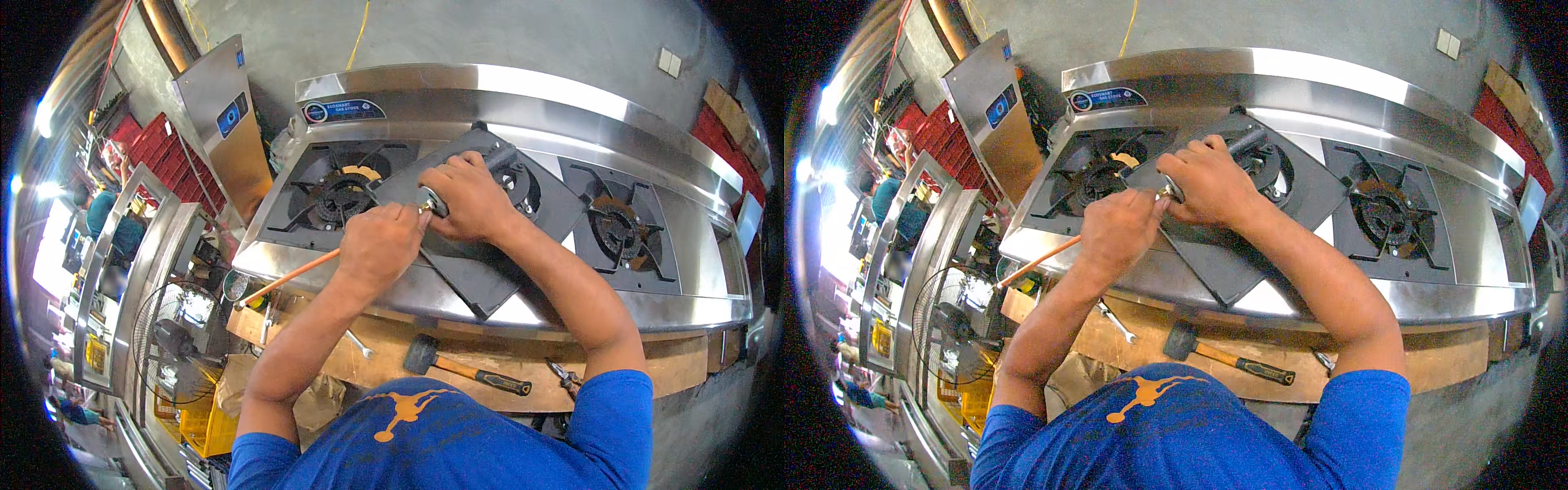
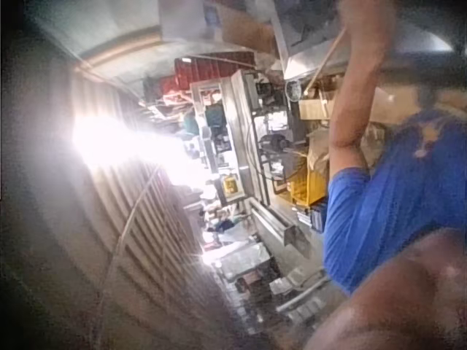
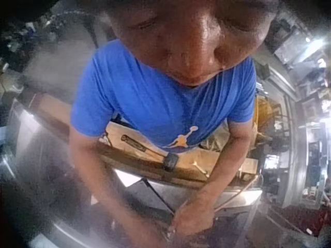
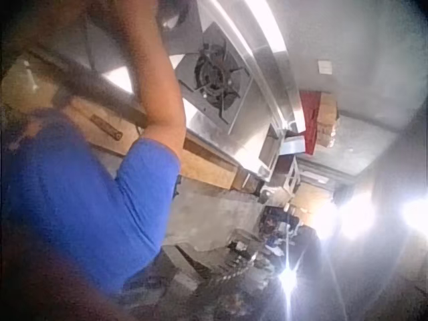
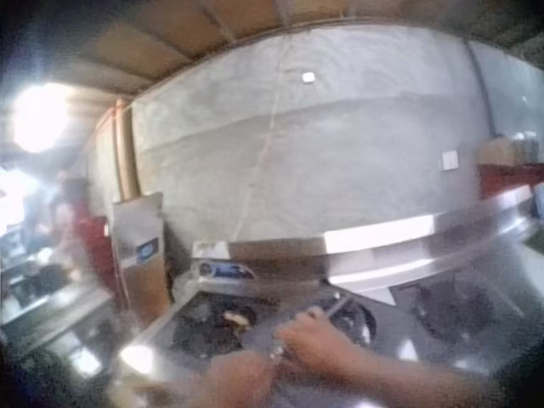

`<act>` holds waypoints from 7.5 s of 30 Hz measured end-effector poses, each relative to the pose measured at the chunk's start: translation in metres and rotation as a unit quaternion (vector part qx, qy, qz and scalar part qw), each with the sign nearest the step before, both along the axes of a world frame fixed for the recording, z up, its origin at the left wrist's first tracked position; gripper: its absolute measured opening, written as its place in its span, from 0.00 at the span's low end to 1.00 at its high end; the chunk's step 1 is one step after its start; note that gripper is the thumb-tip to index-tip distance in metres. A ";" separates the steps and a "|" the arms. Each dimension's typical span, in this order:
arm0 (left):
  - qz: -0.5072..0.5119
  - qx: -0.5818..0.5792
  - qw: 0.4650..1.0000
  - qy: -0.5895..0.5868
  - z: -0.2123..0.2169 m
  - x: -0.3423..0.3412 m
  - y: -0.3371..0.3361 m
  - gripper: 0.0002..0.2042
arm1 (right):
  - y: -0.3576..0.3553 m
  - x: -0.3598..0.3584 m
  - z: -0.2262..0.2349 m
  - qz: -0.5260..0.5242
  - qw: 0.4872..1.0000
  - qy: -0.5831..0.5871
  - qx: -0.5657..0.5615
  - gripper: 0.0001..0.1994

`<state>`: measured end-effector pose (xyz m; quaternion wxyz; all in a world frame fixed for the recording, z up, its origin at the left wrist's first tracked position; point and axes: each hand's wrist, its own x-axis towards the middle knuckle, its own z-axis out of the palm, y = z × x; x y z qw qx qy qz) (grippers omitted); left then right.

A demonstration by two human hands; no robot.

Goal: The person assembles a commercial gas stove burner by inserting a copper pipe into a burner head, tightening it with a wrench, and placing the burner grate on the stove. The person repeats the process for a second burner.

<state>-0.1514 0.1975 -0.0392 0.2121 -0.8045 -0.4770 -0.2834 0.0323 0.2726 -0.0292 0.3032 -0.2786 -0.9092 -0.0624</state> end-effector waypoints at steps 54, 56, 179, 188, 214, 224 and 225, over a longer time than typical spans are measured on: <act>-0.076 0.048 0.994 -0.066 -0.002 0.005 -0.015 0.10 | -0.018 0.012 -0.001 0.052 0.998 0.020 -0.031 0.21; -0.095 0.056 0.991 -0.074 -0.002 0.004 -0.013 0.09 | -0.017 0.012 -0.001 0.059 0.998 0.025 -0.025 0.21; -0.487 -0.013 0.873 -0.014 0.013 -0.015 0.054 0.18 | -0.012 0.011 -0.001 0.185 0.980 0.066 -0.025 0.20; -0.527 -0.018 0.850 -0.023 0.010 -0.019 0.064 0.18 | -0.010 0.014 -0.001 0.191 0.977 0.062 -0.076 0.20; -0.110 -0.459 0.462 -0.751 0.026 -0.002 0.023 0.18 | -0.027 0.006 0.003 0.144 0.987 0.066 -0.035 0.27; -0.084 -0.459 0.567 -0.679 0.032 0.014 0.010 0.24 | -0.025 0.009 0.000 0.124 0.990 0.068 -0.022 0.31; -0.092 -0.452 0.580 -0.671 0.032 0.015 0.011 0.24 | -0.025 0.008 -0.001 0.128 0.989 0.070 -0.028 0.31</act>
